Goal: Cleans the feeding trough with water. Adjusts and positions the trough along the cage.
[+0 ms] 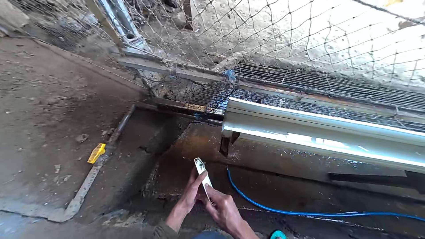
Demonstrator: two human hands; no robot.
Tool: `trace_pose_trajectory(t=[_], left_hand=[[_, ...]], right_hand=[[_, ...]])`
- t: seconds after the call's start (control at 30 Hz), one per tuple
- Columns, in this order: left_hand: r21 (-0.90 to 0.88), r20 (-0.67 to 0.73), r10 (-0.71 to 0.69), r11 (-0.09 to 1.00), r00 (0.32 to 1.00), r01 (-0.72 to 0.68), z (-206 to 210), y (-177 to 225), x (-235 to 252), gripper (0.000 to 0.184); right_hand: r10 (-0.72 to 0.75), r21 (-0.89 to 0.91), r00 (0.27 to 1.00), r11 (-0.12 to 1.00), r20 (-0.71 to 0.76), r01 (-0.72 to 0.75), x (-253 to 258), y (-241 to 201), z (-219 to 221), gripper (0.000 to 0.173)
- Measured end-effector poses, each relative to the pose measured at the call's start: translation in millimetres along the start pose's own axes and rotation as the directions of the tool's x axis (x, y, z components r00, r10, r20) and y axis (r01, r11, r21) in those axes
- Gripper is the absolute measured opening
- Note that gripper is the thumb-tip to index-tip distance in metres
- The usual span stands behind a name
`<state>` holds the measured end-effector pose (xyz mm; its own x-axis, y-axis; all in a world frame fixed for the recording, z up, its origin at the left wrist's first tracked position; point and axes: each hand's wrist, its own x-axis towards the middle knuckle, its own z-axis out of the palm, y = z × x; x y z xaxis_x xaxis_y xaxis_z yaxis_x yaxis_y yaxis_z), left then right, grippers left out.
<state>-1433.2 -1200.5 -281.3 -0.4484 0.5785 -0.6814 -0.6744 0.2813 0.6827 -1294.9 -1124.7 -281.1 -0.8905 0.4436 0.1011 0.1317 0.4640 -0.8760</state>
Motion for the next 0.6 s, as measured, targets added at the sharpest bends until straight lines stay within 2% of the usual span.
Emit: trace_pose_trajectory(t=[0.1, 0.13, 0.17, 0.23, 0.3, 0.37, 0.4, 0.5, 0.6], left_hand=[[-0.019, 0.054, 0.189, 0.982, 0.981, -0.188, 4.1, 24.1, 0.3, 0.108], [0.019, 0.096, 0.255, 0.966, 0.962, -0.258, 3.3, 38.9, 2.2, 0.115], [0.086, 0.141, 0.300, 0.946, 0.943, -0.314, 3.8, 59.3, 4.7, 0.118], [0.218, 0.252, 0.351, 0.887, 0.902, -0.406, 11.2, 102.0, 13.4, 0.110], [0.322, 0.333, 0.359, 0.826, 0.872, -0.463, 23.9, 135.5, 39.6, 0.084], [0.392, 0.367, 0.342, 0.786, 0.865, -0.477, 35.9, 154.6, 74.4, 0.061], [0.411, 0.366, 0.338, 0.777, 0.867, -0.477, 42.1, 160.4, 90.3, 0.056], [0.401, 0.355, 0.352, 0.779, 0.866, -0.481, 57.9, 166.9, 122.5, 0.053], [0.390, 0.303, 0.389, 0.783, 0.870, -0.485, 66.7, 160.0, 140.5, 0.056]], right_hand=[[-0.107, 0.059, 0.978, 0.993, 0.182, 0.097, 14.5, -25.7, -34.4, 0.052], [-0.145, 0.041, 0.972, 0.989, 0.185, 0.140, 21.7, -31.9, -54.7, 0.048], [-0.186, -0.026, 0.976, 0.981, 0.118, 0.190, 30.7, -36.6, -77.2, 0.041], [-0.272, -0.233, 0.960, 0.940, -0.070, 0.249, 56.7, -40.0, -129.0, 0.031], [-0.326, -0.471, 0.934, 0.853, -0.148, 0.223, 96.0, -40.0, -176.7, 0.028], [-0.322, -0.611, 0.939, 0.770, -0.122, 0.184, 137.3, -30.1, -203.5, 0.026], [-0.284, -0.641, 0.955, 0.750, -0.084, 0.167, 156.4, -22.8, -209.7, 0.026], [-0.178, -0.699, 0.984, 0.700, 0.032, 0.150, 204.9, 2.4, -209.2, 0.028], [-0.123, -0.729, 0.992, 0.675, 0.040, 0.113, 233.4, 19.4, -199.0, 0.032]])
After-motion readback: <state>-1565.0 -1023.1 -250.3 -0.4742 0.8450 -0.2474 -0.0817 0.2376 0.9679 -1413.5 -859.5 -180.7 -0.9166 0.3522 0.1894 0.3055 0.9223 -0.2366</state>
